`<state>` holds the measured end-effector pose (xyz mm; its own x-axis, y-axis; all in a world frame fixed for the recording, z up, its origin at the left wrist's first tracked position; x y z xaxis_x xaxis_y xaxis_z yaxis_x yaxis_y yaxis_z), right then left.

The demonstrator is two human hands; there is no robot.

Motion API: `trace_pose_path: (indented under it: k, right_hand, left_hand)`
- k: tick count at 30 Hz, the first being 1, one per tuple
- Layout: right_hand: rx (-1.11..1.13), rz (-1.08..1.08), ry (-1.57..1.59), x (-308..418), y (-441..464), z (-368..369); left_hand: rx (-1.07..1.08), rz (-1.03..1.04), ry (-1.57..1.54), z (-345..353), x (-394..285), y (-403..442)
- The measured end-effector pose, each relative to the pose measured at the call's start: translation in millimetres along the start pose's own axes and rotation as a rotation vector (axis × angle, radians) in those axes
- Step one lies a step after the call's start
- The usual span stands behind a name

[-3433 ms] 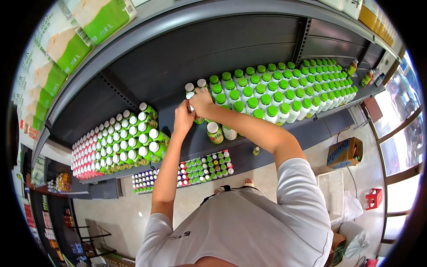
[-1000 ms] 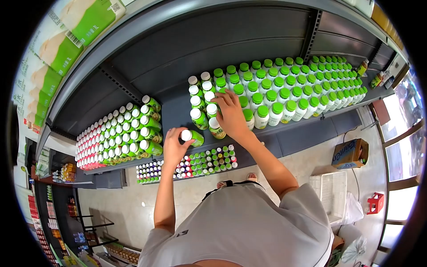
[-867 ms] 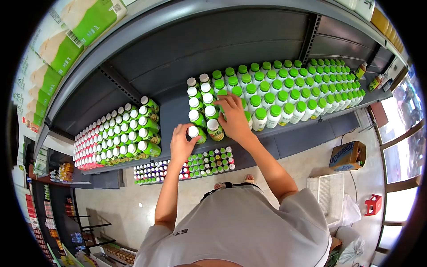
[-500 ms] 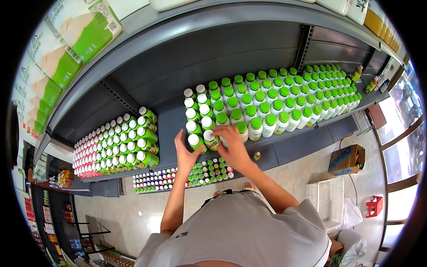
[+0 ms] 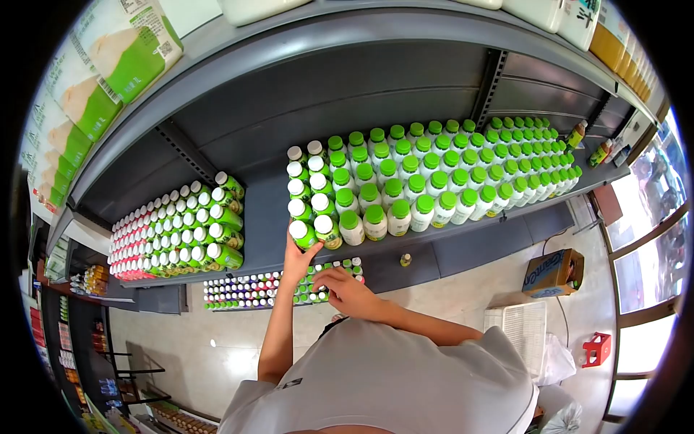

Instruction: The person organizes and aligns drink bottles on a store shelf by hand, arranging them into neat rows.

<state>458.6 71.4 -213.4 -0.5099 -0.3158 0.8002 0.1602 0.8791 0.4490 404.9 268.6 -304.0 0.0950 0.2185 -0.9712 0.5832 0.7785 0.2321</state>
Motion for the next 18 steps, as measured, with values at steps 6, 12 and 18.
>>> trace_pose_path:
  k: [6, 12, 18]
  right_hand:
    - [0.105, 0.030, 0.025, -23, -23, 5]
    - [0.277, 0.105, -0.161, -71, -65, 17]
    - [0.577, 0.351, -0.142, -123, -149, 15]
  left_hand:
    - [-0.029, 0.009, 0.007, 1, -3, -3]
    - [-0.123, -0.029, -0.038, 0, 3, -23]
    - [-0.395, 0.015, 0.200, -22, -6, -86]
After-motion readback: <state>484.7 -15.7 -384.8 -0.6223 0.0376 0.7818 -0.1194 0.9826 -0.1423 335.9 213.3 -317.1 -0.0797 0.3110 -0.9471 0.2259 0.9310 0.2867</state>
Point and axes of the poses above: each hand's wrist, its own y-axis towards the middle knuckle, its own z-axis out of the palm, x = y × z, the point moved 6 cm from there along y, towards the middle knuckle, and after that the axes turned 7 degrees about -x, right-handed, at the moved point
